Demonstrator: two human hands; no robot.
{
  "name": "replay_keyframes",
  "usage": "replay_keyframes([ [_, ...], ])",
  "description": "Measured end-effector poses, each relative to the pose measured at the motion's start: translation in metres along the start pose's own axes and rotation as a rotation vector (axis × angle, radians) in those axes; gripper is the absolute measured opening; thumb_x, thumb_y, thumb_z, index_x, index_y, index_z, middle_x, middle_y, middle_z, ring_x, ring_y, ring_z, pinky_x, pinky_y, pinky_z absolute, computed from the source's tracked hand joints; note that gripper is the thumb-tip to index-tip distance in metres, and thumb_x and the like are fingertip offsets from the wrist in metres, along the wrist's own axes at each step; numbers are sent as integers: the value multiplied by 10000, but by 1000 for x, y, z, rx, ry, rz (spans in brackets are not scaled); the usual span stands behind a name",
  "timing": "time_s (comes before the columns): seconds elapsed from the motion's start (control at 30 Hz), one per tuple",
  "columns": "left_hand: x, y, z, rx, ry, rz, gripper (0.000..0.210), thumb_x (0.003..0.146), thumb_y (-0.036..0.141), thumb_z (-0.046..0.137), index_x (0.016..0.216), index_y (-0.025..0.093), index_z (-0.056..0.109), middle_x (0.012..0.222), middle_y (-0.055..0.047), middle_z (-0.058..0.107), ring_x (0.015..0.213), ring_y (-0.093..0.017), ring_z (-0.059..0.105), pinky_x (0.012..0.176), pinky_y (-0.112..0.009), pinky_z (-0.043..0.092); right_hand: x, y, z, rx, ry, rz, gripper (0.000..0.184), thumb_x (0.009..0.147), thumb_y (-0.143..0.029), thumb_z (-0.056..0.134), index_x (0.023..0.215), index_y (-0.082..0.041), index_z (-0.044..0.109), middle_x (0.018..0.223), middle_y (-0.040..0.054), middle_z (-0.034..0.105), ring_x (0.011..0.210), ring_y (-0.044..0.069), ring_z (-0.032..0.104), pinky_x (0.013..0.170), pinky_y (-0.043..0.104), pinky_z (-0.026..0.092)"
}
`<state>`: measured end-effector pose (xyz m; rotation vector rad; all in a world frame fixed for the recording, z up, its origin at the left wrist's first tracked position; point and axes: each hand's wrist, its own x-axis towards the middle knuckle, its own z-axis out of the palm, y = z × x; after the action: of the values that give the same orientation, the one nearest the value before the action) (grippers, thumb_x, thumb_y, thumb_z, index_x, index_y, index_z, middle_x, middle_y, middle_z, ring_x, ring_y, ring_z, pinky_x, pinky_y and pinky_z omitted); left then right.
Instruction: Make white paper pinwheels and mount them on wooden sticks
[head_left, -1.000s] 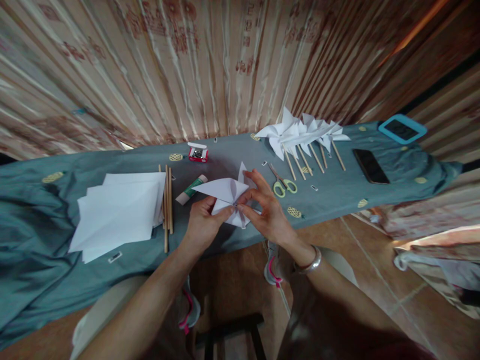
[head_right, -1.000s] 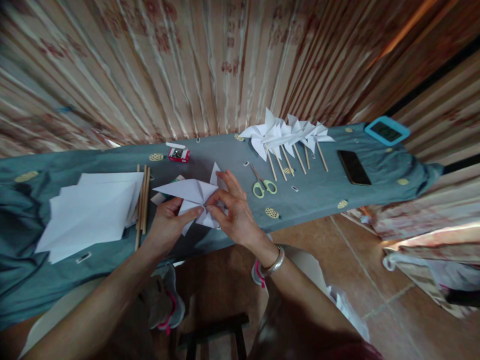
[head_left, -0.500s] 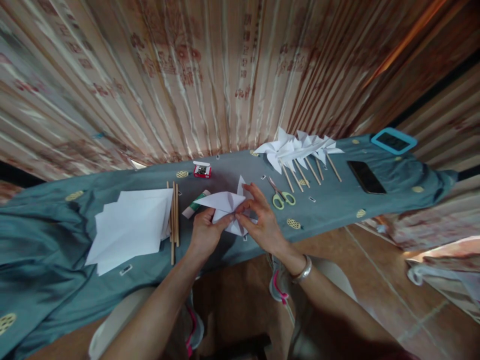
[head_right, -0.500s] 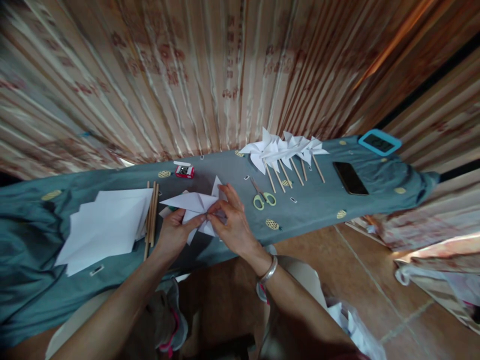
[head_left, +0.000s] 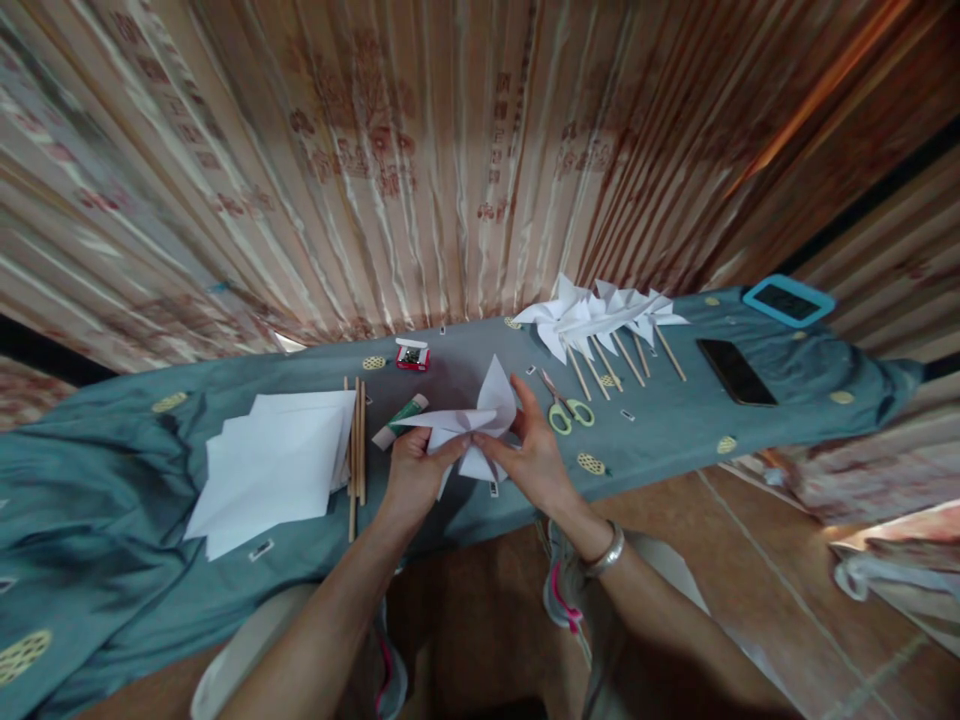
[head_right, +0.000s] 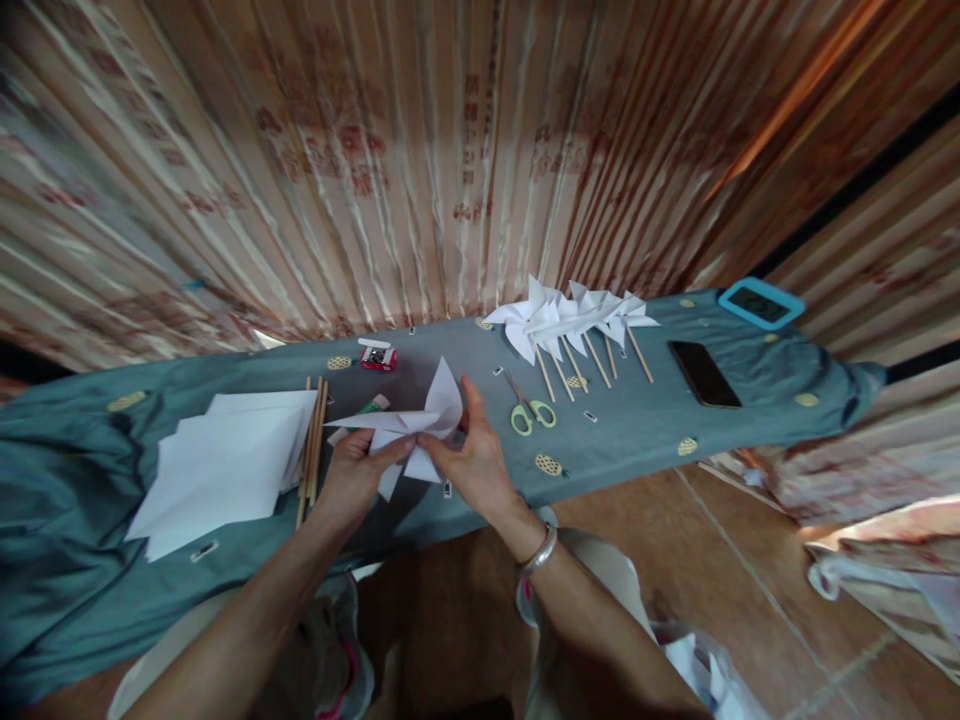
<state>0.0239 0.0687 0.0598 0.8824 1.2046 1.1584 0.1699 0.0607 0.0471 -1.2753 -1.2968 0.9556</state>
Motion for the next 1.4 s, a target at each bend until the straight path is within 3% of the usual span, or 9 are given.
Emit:
replay_keyframes([
  [0.13, -2, 0, 0, -45, -12, -19, 263, 526, 251, 815, 738, 134, 711, 650, 4, 692, 578, -133, 579, 601, -250, 459, 2, 1, 0, 85, -18, -5, 829, 708, -297, 741, 1418, -201, 324, 1245, 107, 642, 1052, 243, 665, 922, 391, 545],
  [0.33, -2, 1, 0, -24, 1, -15, 236, 528, 249, 808, 710, 134, 710, 642, 6, 687, 574, -133, 575, 595, -250, 452, 1, 1, -1, -14, 13, -7, 666, 711, -289, 744, 1309, -211, 460, 1142, 77, 699, 998, 245, 681, 880, 386, 560],
  [1.4, 3, 2, -2, 83, -25, 28, 179, 514, 262, 782, 606, 134, 697, 565, 15, 645, 512, -115, 519, 513, -229, 405, 0, 1, -4, -58, 28, 36, 603, 690, -337, 763, 1239, -199, 554, 1021, 59, 725, 909, 237, 680, 818, 363, 548],
])
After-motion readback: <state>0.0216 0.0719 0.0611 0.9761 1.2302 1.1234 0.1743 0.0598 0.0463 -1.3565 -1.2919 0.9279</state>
